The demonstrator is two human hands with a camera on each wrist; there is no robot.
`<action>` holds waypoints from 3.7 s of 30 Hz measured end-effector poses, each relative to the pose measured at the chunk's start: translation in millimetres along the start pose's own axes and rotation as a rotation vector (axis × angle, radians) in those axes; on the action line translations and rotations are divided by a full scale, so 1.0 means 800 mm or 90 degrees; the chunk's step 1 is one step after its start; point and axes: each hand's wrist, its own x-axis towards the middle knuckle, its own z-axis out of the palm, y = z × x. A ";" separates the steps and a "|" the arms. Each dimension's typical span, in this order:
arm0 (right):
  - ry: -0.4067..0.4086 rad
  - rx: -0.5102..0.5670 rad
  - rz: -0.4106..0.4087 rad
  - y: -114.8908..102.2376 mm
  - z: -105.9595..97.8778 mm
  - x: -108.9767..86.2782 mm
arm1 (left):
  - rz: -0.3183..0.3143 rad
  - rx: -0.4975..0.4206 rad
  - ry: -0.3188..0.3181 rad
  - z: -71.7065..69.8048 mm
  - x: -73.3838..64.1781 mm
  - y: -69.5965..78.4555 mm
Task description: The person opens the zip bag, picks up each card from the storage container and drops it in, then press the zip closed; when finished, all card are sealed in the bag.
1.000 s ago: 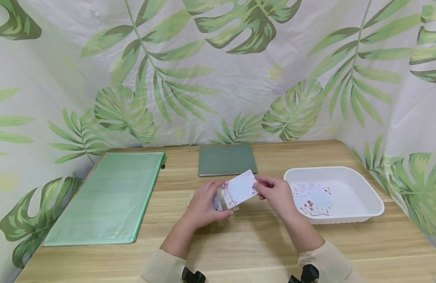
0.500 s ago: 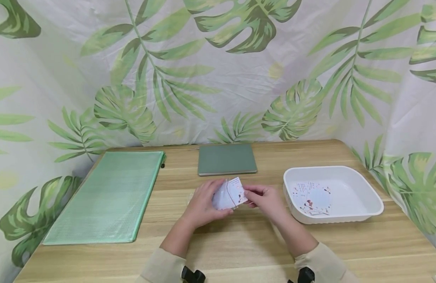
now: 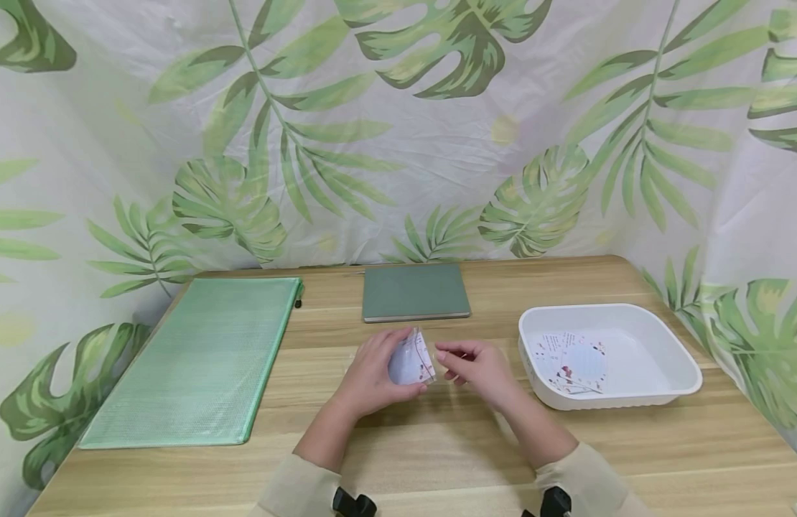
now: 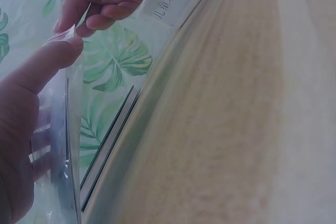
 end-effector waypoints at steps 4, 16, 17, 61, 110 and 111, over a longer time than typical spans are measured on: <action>0.033 -0.003 -0.006 -0.008 -0.025 -0.002 | 0.009 -0.004 0.011 0.001 -0.001 -0.001; 0.137 -0.109 -0.025 -0.023 -0.135 -0.006 | 0.012 -0.015 0.013 0.002 0.000 -0.004; 0.145 -0.121 -0.028 -0.023 -0.143 -0.006 | 0.014 -0.016 0.014 0.002 0.000 -0.005; -0.037 -0.517 0.148 0.082 -0.292 0.010 | 0.010 -0.018 0.009 0.003 0.000 -0.006; 0.189 -0.176 -0.046 -0.025 -0.231 -0.038 | 0.006 -0.024 0.013 0.002 -0.001 -0.005; 0.192 -0.165 -0.054 -0.026 -0.224 -0.036 | 0.006 -0.023 0.013 0.002 -0.001 -0.005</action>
